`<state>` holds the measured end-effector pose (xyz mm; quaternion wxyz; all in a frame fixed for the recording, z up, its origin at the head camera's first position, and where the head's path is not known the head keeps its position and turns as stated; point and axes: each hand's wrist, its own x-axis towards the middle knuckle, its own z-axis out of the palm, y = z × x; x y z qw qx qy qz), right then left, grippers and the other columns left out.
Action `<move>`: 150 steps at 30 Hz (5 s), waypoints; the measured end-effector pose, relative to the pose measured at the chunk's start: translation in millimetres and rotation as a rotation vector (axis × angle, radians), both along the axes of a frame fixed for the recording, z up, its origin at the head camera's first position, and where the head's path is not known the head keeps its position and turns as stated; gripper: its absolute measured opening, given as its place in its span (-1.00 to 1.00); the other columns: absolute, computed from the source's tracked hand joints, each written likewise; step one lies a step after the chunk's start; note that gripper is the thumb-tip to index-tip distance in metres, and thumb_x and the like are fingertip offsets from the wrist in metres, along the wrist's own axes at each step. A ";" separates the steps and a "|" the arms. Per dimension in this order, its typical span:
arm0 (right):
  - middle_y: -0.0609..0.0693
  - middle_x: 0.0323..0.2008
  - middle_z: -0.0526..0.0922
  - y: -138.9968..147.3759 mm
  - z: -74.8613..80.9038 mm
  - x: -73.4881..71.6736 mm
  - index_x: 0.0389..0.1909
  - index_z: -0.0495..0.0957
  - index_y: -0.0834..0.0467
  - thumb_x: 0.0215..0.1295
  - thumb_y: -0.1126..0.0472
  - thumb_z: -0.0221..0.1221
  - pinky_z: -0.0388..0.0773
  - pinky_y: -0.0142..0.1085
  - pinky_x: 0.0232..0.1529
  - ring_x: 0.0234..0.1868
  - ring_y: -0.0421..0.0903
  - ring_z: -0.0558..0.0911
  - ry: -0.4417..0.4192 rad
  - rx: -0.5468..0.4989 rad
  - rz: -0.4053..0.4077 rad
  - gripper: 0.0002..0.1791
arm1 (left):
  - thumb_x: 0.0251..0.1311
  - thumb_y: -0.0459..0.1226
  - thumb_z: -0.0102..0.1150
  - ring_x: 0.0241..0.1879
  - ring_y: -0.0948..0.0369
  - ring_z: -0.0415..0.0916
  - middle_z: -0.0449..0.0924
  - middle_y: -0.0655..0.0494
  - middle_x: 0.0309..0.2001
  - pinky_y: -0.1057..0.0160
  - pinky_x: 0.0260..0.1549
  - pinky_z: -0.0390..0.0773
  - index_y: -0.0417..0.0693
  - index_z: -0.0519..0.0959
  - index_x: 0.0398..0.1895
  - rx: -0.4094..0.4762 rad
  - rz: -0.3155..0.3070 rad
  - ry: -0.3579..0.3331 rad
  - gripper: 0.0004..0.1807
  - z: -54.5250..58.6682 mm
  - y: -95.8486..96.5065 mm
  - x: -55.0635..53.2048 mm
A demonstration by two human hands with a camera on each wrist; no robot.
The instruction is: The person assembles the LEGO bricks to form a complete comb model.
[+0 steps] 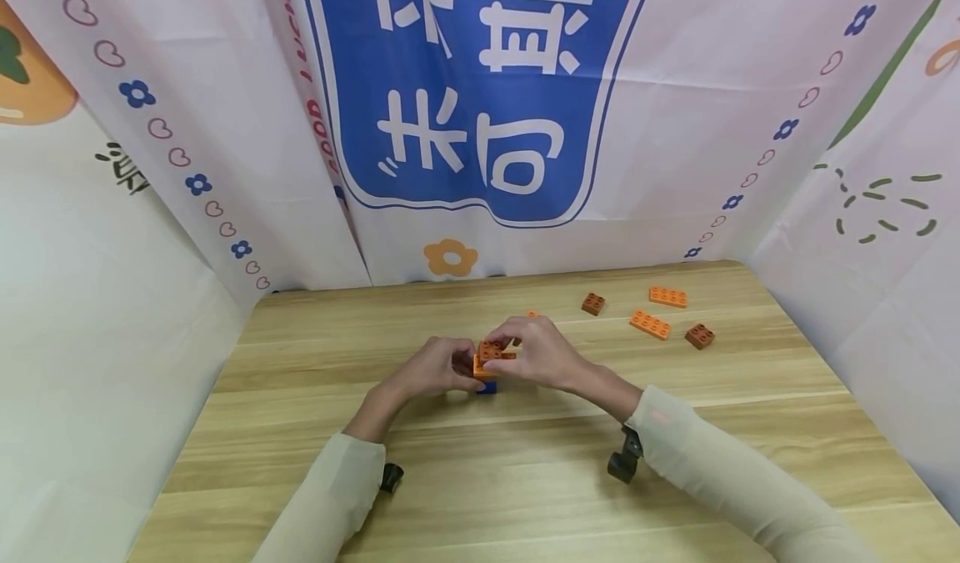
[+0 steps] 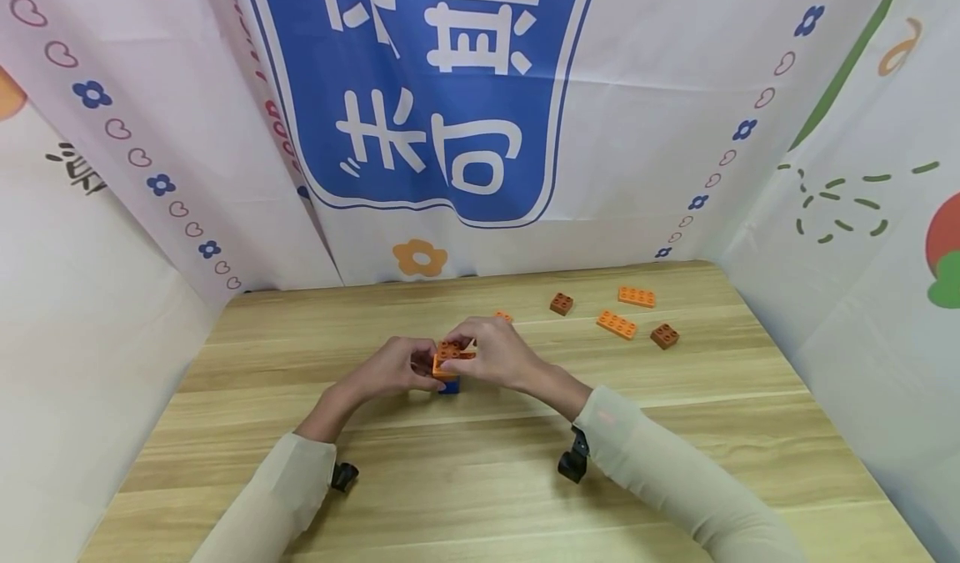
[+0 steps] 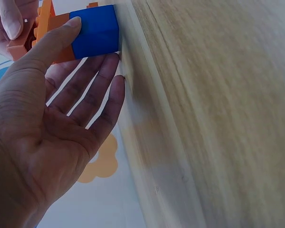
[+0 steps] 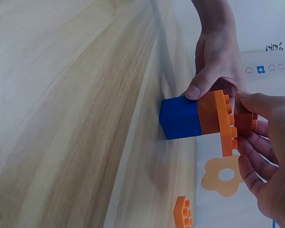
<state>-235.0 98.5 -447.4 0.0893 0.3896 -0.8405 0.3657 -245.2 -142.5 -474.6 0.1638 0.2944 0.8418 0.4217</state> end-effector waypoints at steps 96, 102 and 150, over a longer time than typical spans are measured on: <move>0.08 -0.10 0.82 11.7 9.2 -12.6 -0.04 0.80 0.22 0.29 0.07 0.51 0.76 -0.08 -0.09 -0.10 -0.01 0.77 -0.113 0.073 0.032 -0.65 | 0.18 -0.34 0.57 -0.15 0.14 0.77 0.79 0.00 -0.16 0.29 -0.12 0.76 -0.15 0.66 -0.14 -0.019 0.021 -0.004 -0.73 0.9 0.3 1.2; 0.11 -0.01 0.80 23.8 8.9 -19.3 0.02 0.78 0.21 0.29 0.06 0.50 0.76 -0.06 -0.06 -0.04 0.05 0.78 -0.122 0.095 -0.009 -0.62 | 0.15 -0.33 0.60 -0.16 0.16 0.75 0.78 0.01 -0.16 0.31 -0.12 0.75 -0.14 0.64 -0.18 -0.040 0.040 -0.001 -0.72 1.5 1.1 2.2; 0.12 0.28 0.67 63.9 -34.9 -77.9 0.24 0.68 0.22 0.19 0.27 0.55 0.46 0.10 0.43 0.34 0.15 0.60 -0.154 0.305 0.041 -0.44 | 0.15 -0.28 0.61 -0.19 0.26 0.71 0.75 0.13 -0.20 0.29 -0.14 0.74 -0.09 0.59 -0.26 -0.077 0.060 0.008 -0.70 2.6 2.3 2.9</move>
